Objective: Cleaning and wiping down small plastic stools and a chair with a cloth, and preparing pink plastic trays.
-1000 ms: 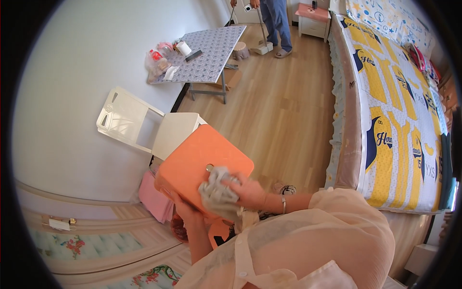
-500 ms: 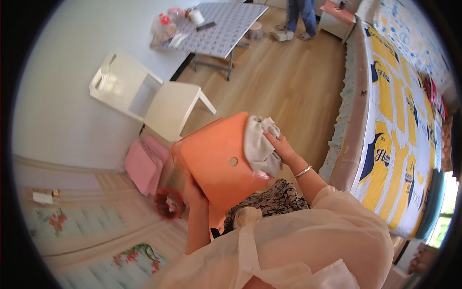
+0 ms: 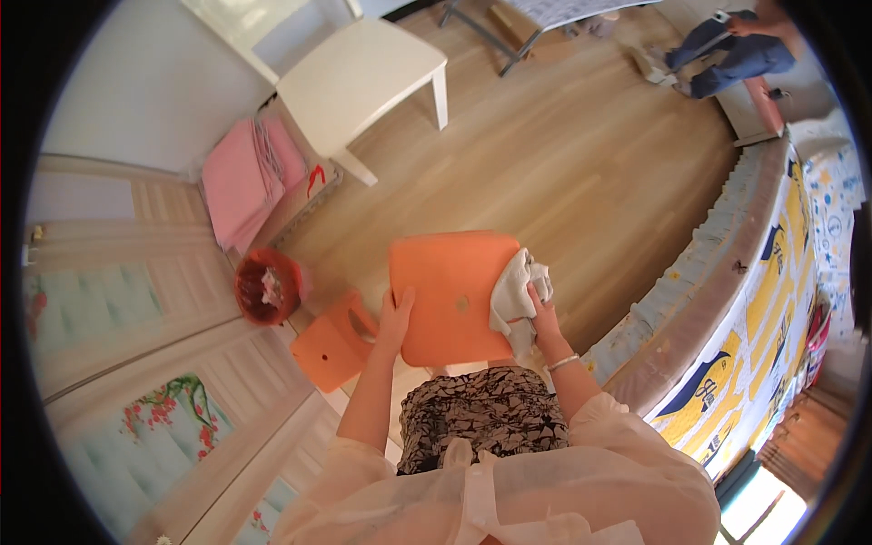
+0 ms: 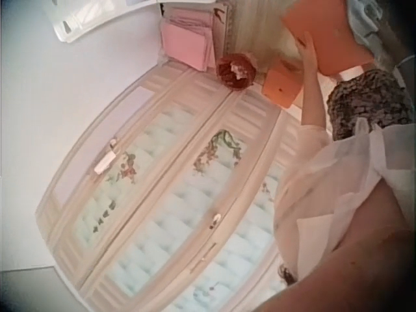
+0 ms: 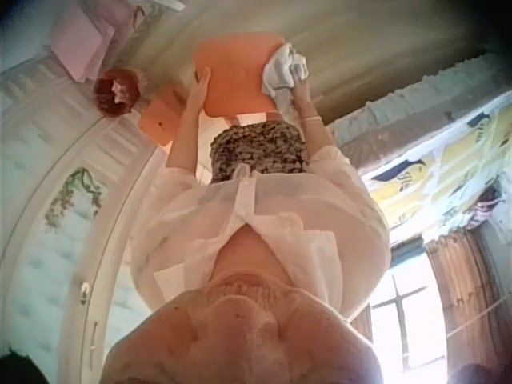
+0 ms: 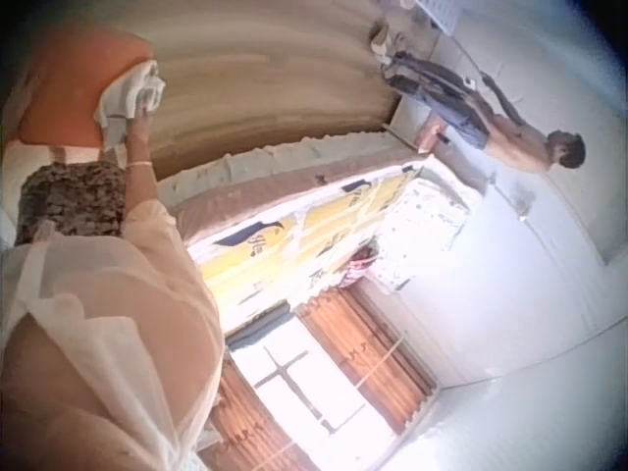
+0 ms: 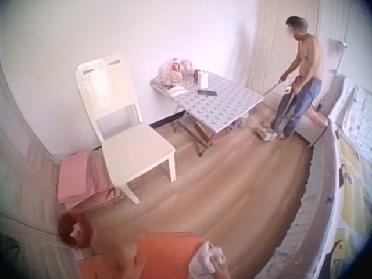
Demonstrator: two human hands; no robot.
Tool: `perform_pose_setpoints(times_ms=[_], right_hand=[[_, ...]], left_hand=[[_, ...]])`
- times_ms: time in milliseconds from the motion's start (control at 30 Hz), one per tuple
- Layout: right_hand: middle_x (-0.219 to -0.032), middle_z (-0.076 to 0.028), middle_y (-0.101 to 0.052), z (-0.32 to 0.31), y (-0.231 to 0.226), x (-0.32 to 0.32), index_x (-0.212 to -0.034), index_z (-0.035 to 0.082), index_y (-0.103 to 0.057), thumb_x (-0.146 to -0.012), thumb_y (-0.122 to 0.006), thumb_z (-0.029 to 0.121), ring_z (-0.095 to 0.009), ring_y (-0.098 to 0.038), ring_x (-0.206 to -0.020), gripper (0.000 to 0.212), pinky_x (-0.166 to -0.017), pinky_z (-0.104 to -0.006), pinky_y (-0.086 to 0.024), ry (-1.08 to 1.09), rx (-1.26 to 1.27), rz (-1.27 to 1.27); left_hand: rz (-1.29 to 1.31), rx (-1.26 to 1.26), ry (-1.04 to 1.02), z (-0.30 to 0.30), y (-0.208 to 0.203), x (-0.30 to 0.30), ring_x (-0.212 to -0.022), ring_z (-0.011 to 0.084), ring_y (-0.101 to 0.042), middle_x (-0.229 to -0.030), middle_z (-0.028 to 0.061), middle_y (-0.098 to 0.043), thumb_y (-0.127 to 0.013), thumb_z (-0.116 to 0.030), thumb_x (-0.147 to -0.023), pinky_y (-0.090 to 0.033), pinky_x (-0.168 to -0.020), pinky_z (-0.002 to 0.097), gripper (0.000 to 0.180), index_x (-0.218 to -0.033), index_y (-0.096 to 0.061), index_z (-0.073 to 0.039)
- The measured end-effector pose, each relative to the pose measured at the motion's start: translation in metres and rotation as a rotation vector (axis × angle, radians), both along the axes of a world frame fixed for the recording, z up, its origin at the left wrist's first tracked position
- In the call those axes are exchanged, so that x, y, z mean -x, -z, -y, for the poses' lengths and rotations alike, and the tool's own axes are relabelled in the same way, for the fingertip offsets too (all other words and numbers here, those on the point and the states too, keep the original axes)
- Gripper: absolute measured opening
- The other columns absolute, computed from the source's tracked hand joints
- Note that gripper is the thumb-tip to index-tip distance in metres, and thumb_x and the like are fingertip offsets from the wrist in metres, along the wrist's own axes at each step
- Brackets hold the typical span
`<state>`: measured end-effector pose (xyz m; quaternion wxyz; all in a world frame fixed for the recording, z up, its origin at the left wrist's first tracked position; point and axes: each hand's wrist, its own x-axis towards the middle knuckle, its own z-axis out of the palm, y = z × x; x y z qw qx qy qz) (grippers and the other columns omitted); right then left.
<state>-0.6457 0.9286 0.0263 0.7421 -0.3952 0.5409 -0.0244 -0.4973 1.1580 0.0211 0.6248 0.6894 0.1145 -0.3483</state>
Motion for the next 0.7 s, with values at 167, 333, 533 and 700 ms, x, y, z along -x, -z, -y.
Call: perform_pose_setpoints(times_ms=[167, 333, 533, 700], right_hand=[[-0.109, -0.010, -0.052, -0.010, 0.087, -0.032, -0.121, 0.000, -0.040, -0.078, -0.060, 0.032, -0.018, -0.050, -0.098, 0.056, -0.081, -0.0290, -0.041, -0.150, 0.178, -0.027], [-0.107, -0.012, -0.055, -0.016, 0.163, -0.069, -0.117, 0.001, -0.045, -0.076, -0.062, 0.033, -0.019, -0.052, -0.098, 0.055, -0.081, -0.0286, -0.041, -0.314, 0.231, -0.106], [-0.107, -0.014, -0.055, -0.025, 0.263, -0.079, -0.117, 0.002, -0.045, -0.077, -0.060, 0.037, -0.020, -0.051, -0.101, 0.055, -0.084, -0.0292, -0.040, -0.412, 0.243, -0.147], [-0.108, -0.007, -0.054, -0.034, 0.298, -0.090, -0.116, 0.001, -0.046, -0.082, -0.055, 0.032, -0.014, -0.049, -0.098, 0.046, -0.083, -0.0268, -0.039, -0.432, 0.282, -0.157]], left_hand=[[-0.093, -0.038, 0.105, -0.019, 0.080, -0.022, -0.094, 0.0182, -0.052, -0.104, 0.0128, -0.052, -0.064, -0.029, -0.075, -0.043, -0.079, 0.0285, 0.060, -0.116, -0.036, 0.004], [-0.233, -0.123, 0.175, -0.038, 0.162, -0.048, -0.103, 0.0194, -0.049, -0.112, 0.0108, -0.051, -0.063, -0.031, -0.074, -0.038, -0.087, 0.0324, 0.060, -0.119, -0.038, 0.000], [-0.255, -0.146, 0.045, -0.050, 0.239, -0.047, -0.111, 0.0184, -0.042, -0.121, 0.0088, -0.044, -0.053, -0.037, -0.082, -0.033, -0.093, 0.0311, 0.060, -0.127, -0.030, -0.005], [-0.288, -0.090, -0.101, -0.055, 0.278, -0.046, -0.116, 0.0180, -0.036, -0.128, 0.0084, -0.036, -0.046, -0.040, -0.086, -0.030, -0.095, 0.0306, 0.061, -0.131, -0.021, -0.007]])
